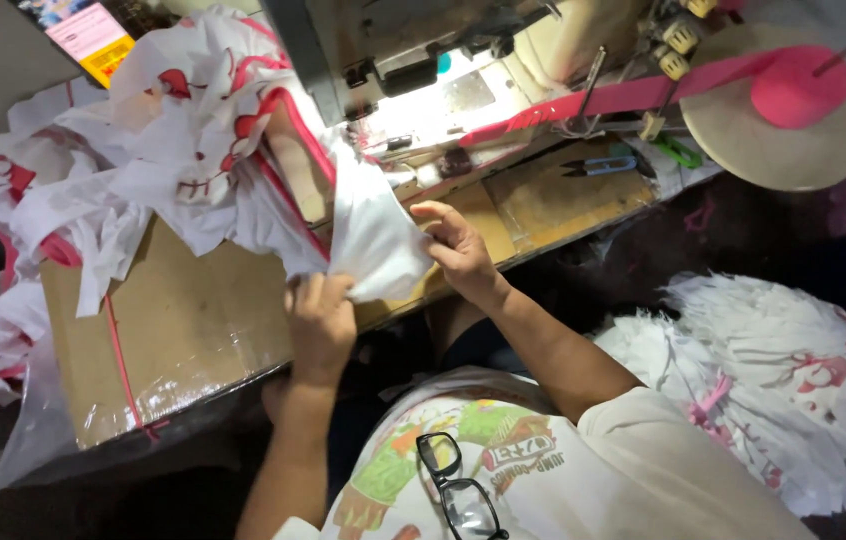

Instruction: Picking up, unfolding, and stacking printed fabric pieces on a sewing workstation table.

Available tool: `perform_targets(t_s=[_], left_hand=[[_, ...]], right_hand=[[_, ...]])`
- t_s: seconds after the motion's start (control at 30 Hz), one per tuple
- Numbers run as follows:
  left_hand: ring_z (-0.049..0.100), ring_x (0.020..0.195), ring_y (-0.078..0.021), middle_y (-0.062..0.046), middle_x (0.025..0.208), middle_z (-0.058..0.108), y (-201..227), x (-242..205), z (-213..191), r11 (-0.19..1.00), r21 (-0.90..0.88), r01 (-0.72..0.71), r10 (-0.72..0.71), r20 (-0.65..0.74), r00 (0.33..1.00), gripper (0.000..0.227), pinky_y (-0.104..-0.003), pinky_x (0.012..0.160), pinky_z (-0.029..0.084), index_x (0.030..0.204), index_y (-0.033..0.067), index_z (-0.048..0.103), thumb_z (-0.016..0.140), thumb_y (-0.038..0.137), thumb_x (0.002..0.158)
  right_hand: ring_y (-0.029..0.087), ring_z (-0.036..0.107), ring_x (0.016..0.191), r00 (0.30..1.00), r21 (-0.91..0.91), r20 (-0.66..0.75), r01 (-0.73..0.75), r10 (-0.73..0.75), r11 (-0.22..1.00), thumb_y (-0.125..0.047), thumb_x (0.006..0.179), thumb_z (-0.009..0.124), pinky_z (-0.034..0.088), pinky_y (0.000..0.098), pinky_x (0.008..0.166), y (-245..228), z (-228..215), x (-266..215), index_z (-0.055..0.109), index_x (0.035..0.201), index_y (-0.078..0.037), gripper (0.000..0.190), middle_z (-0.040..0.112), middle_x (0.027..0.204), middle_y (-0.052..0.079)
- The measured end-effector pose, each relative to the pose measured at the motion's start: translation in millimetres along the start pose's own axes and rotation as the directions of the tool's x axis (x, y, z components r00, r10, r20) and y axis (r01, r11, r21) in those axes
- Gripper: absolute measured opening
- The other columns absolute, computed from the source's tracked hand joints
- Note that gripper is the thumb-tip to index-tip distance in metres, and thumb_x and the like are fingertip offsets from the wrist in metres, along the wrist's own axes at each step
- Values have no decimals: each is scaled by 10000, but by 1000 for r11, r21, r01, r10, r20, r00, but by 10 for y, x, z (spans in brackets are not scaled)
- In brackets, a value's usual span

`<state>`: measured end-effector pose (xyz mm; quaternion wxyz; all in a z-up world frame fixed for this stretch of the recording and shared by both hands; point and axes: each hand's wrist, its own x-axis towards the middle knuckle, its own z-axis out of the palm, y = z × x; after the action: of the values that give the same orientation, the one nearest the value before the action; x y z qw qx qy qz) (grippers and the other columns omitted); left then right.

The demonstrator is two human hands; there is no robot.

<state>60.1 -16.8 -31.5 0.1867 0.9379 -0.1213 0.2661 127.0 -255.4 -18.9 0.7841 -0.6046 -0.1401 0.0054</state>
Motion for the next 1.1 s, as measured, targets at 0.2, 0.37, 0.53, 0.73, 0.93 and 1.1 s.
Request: perform_targets(t_s=[0.2,0.37,0.53,0.73,0.93,1.1], left_hand=[[581,816,-190,16,875,563,-224,734,-451,946,184,-266,284,-78,956,246,-406,980,439,1062,175,639,515,30,907],[631,710,-184,61,846,623,-612,1357,-308,912,371,-176,273,-227,935,188,-366,924,457,960,266,651,586,105,889],[653,728,-208,43,828,617,-947,1542,-86,922,341,-186,270,-219,938,183,-387,865,456,951,270,622,637,165,803],[624,1073,-480,-242,1173,658,-1232,1550,-651,934,-351,-75,51,-78,996,434,-543,976,444,1353,105,600,587,318,975],[40,1565,-376,-100,1689,75,-2507,2051,80,899,-253,358,-368,7,930,947,-507,1281,79,1611,305,374,684,328,716],[97,1571,-333,-55,1738,19,-2364,2061,391,805,308,506,-582,572,578,678,-748,1148,92,1586,511,215,262,698,936]], right_hand=[[143,675,881,976,-242,-81,176,-201,954,33,868,636,563,329,863,-192,227,457,749,1219,-110,395,729,937,98],[247,751,845,944,-634,14,263,-329,728,-147,974,646,582,331,754,-519,389,606,747,973,-127,103,764,898,82],[333,722,968,935,-697,104,312,-339,646,-183,956,638,571,443,829,-288,147,453,742,1200,-226,269,772,1073,69],[377,694,1104,903,-673,177,402,-393,621,22,925,569,545,450,938,-168,-206,-96,731,1287,-105,417,741,1209,163],[343,647,775,778,-789,377,554,-502,266,-134,1054,507,490,434,727,-32,-163,-112,718,1119,-15,250,705,925,151],[363,621,786,794,-809,373,532,-480,252,-61,1031,548,478,450,764,74,-221,-98,726,1095,-13,195,698,925,159]])
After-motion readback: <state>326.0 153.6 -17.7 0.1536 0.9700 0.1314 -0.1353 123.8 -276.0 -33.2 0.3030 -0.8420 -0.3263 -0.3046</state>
